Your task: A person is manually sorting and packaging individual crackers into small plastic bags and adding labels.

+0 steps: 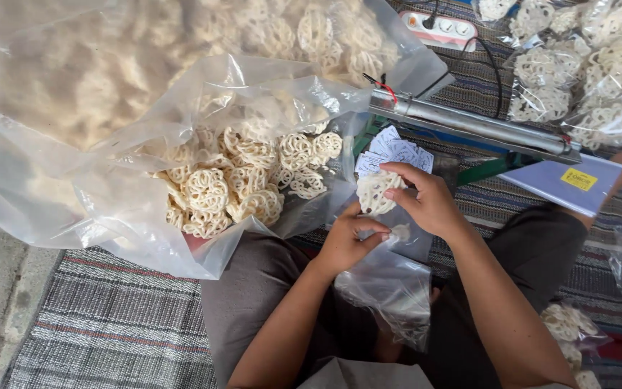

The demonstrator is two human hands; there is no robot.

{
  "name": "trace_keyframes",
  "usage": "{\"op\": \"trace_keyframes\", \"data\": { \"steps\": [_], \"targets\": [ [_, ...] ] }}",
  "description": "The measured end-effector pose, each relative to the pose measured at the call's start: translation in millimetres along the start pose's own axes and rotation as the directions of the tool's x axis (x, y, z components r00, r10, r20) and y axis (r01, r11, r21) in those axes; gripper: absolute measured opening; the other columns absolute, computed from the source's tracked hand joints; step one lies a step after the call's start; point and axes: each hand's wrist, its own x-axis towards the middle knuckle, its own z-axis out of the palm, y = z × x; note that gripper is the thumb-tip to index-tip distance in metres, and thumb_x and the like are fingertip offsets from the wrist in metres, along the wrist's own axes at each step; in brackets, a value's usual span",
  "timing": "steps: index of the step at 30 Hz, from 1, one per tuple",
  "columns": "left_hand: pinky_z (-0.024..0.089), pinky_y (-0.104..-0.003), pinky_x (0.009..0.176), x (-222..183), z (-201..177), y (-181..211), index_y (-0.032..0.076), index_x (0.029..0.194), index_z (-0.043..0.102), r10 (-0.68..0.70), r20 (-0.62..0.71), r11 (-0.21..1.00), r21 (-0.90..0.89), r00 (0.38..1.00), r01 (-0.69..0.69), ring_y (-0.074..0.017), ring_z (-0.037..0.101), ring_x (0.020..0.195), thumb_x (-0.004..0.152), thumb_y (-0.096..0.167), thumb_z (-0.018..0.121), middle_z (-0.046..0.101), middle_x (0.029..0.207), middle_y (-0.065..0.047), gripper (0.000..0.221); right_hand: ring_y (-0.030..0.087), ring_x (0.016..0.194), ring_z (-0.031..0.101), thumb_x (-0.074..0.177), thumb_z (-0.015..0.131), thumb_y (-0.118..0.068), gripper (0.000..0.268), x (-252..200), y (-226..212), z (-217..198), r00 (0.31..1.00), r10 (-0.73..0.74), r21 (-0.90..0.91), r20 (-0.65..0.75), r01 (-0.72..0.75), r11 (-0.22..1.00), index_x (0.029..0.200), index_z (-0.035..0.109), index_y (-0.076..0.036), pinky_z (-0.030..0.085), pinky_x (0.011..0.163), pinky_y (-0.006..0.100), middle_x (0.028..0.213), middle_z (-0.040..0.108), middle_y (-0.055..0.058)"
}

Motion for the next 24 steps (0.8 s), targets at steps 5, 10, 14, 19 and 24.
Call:
{"op": "trace_keyframes", "data": {
  "steps": [5,10,14,19,24],
  "targets": [
    [0.052,-0.054,0.097,2.1,-9.5,40.4,0.012,0.096,0.081,0.053,-0.011,0.998,0.033,0.999,-0.052,-0.0472,0.064,0.117,0.090,0.010,0.080,0.063,0.115,-0.021,0.006,0.043,0.117,0.065,0.097,0.069,-0.012,0.039,-21.5,-0.1,-18.7,0.998,-0.030,-0.188,0.060,0.041,0.981,0.136,0.068,-0.017,0.053,0.094,0.057,0.115,0.073,0.016],
    [0.051,-0.058,0.099,-2.9,-7.4,39.6,0.008,0.096,0.080,0.083,0.020,0.996,0.026,0.996,-0.083,-0.0526,0.061,0.121,0.088,0.006,0.079,0.064,0.122,-0.025,0.008,0.042,0.119,0.066,0.088,0.076,-0.007,0.027,-27.6,1.5,-10.2,0.970,-0.116,-0.316,0.211,0.180,0.932,0.114,0.079,-0.016,0.051,0.099,0.059,0.101,0.079,0.014],
    [0.050,-0.058,0.100,-3.0,-8.3,37.6,0.008,0.095,0.080,0.121,0.051,0.991,0.045,0.991,-0.124,-0.0525,0.060,0.122,0.089,0.006,0.080,0.063,0.124,-0.024,0.007,0.033,0.123,0.066,0.081,0.081,-0.009,0.028,-32.5,11.5,0.4,0.968,-0.107,-0.496,0.226,0.209,0.843,0.106,0.078,-0.020,0.046,0.107,0.053,0.092,0.079,0.008],
    [0.050,-0.059,0.102,-3.5,-9.2,32.3,0.008,0.097,0.081,0.170,0.114,0.984,0.037,0.979,-0.175,-0.0506,0.060,0.124,0.089,0.003,0.079,0.064,0.127,-0.024,0.010,0.040,0.122,0.064,0.075,0.084,-0.030,0.031,-39.0,35.1,17.4,0.942,0.154,-0.758,0.297,0.134,0.638,0.103,0.072,-0.036,0.048,0.102,0.048,0.128,0.069,0.012],
    [0.051,-0.057,0.102,-2.2,-7.6,26.6,0.009,0.097,0.079,0.204,0.111,0.979,-0.020,0.973,-0.203,-0.0486,0.061,0.123,0.090,0.002,0.078,0.065,0.128,-0.023,0.009,0.039,0.089,0.074,0.094,0.062,-0.021,0.015,-25.3,-15.8,-0.8,0.763,0.458,-0.612,0.456,-0.105,0.784,0.089,0.077,-0.019,0.059,0.079,0.051,0.084,0.076,0.012]
  ]
}}
